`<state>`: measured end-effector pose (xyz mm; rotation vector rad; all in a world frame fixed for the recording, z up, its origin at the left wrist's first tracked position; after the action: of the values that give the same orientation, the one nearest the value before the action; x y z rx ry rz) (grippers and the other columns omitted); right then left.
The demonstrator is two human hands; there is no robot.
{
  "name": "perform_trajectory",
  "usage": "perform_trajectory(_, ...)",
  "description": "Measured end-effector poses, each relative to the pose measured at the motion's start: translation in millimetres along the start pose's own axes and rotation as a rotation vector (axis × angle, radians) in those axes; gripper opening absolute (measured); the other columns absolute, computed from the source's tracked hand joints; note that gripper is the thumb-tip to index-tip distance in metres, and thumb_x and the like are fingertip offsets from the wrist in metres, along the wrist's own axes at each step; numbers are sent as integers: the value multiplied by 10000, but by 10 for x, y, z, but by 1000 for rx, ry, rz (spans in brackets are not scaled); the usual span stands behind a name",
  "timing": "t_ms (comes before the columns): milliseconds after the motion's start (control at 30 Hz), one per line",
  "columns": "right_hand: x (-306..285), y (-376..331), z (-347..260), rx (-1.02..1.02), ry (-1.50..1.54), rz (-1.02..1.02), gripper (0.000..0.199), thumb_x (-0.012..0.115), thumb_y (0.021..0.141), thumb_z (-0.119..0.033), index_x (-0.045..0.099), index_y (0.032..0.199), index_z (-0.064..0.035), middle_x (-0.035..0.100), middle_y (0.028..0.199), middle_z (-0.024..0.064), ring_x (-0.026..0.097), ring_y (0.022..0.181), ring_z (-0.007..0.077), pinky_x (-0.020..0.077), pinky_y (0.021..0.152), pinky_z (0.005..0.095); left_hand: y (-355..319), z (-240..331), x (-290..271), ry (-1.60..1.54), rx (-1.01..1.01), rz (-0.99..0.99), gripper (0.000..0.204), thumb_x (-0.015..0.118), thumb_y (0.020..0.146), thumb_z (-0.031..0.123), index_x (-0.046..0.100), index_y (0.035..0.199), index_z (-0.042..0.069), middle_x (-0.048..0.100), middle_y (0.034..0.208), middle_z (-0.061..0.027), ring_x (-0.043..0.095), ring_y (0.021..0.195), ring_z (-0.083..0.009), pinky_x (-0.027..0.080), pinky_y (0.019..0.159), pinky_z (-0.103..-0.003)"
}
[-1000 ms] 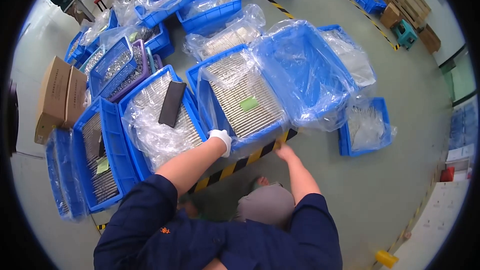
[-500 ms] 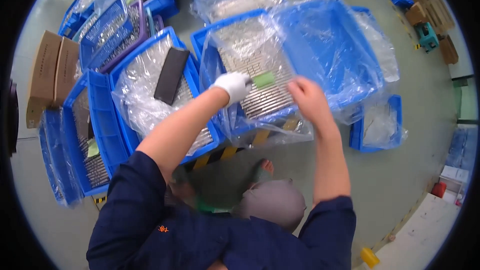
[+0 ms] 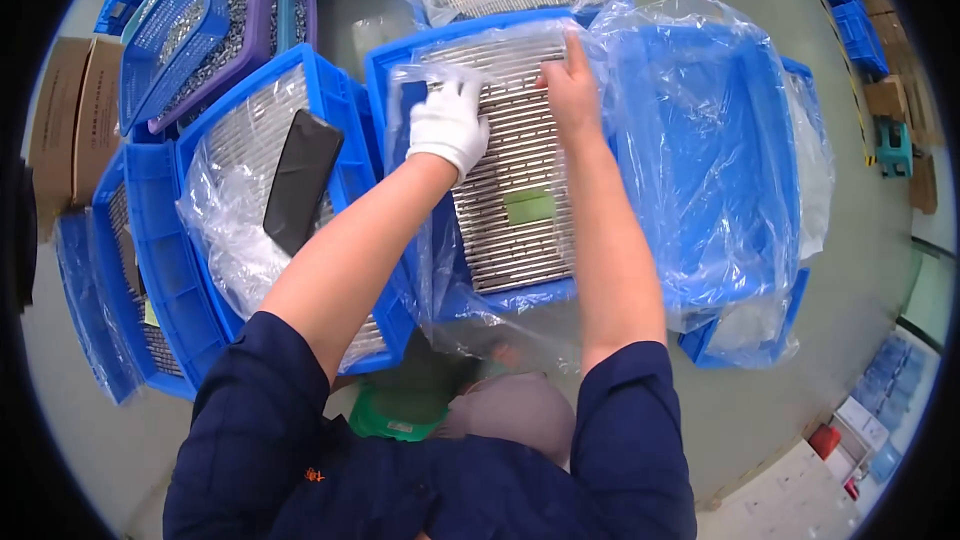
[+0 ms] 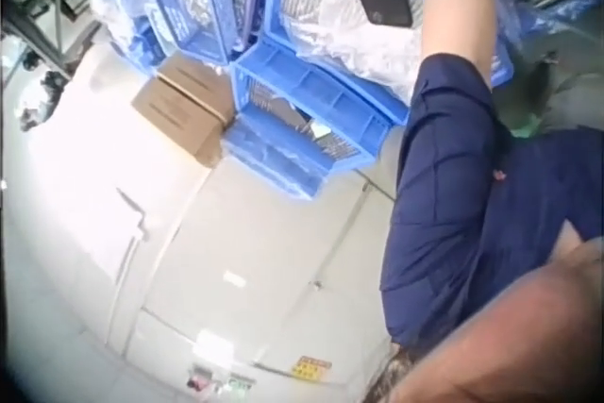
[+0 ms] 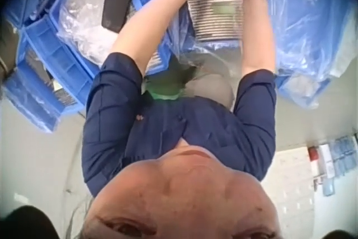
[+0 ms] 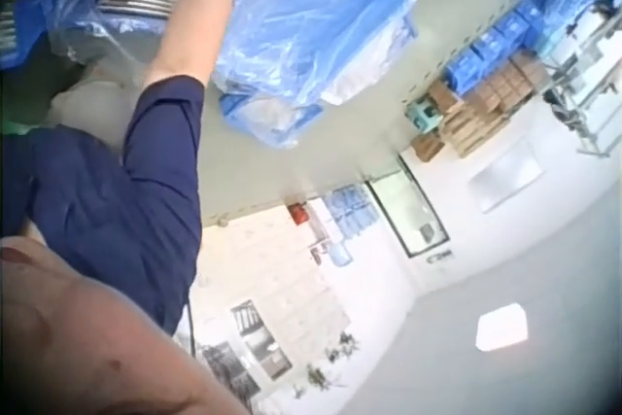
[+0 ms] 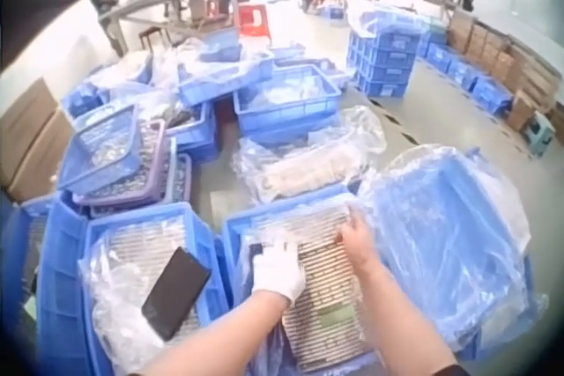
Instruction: The recorder is inspecting, counting, and sorting thin metal rods from various bins into structured trays in an industrial setting.
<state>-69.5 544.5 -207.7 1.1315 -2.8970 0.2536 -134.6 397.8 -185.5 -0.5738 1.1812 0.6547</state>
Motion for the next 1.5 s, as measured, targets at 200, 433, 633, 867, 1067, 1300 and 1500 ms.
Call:
perform_trajectory(200, -84, 512, -524, -400, -894, 25, 450, 446, 763, -177, 433, 1212, -186, 547, 735, 188, 532, 707, 318, 423, 681, 399, 516, -446, -394, 127, -355, 96, 617, 491, 746, 414, 298, 1280, 173, 259, 1332, -123, 224, 1241, -296, 223, 951, -522)
perform_trajectory(433, -144, 1091, -231, -287, -1067, -20, 414, 432, 783, -261, 456, 1191, -199, 575, 891, 199, 540, 856, 339, 418, 753, 403, 665, -804, -187, -61, -572, 28, 612, 484, 742, 423, 312, 1284, 197, 217, 1363, -96, 172, 1268, -275, 195, 974, -507)
perform_trajectory(633, -123, 1042, -111, -139, -1246, -161, 480, 407, 804, -335, 378, 1249, -155, 538, 1043, 212, 495, 998, 352, 375, 865, 392, 491, -653, -134, 27, -433, 61, 560, 481, 738, 381, 369, 1250, 184, 275, 1322, -95, 200, 1245, -290, 196, 981, -481)
perform_trajectory(867, -89, 335, -424, -305, -757, -224, 411, 541, 781, -235, 477, 1175, -134, 447, 586, 3, 410, 554, 100, 372, 525, 260, -26, -37, -52, 13, -46, -4, 438, 481, 753, 282, 451, 1157, 114, 413, 1206, -88, 378, 1120, -239, 313, 919, -393)
perform_trajectory(1067, -38, -956, -7, -91, -1224, -801, 379, 630, 675, -211, 550, 1028, -97, 596, 862, 137, 565, 836, 290, 443, 730, 383, -959, 253, 82, 134, 294, -504, 448, 542, 727, 290, 464, 1132, 116, 336, 1260, -166, 365, 1133, -298, 348, 874, -419)
perform_trajectory(1300, -256, -1304, 26, -124, -1287, -478, 206, 562, 690, -132, 558, 892, -90, 594, 752, 140, 568, 747, 320, 447, 663, 422, -1531, 140, 24, 295, 356, -848, 440, 532, 743, 333, 482, 1118, 109, 448, 1156, -154, 501, 979, -271, 346, 847, -406)
perform_trajectory(1500, -226, -1444, 66, -385, -1372, -297, 78, 517, 703, -133, 556, 701, -65, 550, 639, 130, 558, 661, 308, 441, 599, 417, -2048, 182, 60, 387, 512, -1027, 410, 449, 778, 336, 519, 1097, 88, 561, 1038, -127, 543, 956, -260, 333, 860, -405)
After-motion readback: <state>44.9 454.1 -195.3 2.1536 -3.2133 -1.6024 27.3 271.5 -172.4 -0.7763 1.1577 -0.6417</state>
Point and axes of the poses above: each hand's wrist, its own y-axis towards the middle knuckle, its own x-axis out of the palm, z = x × y, the point moved 6 cm from there along y, towards the middle knuckle
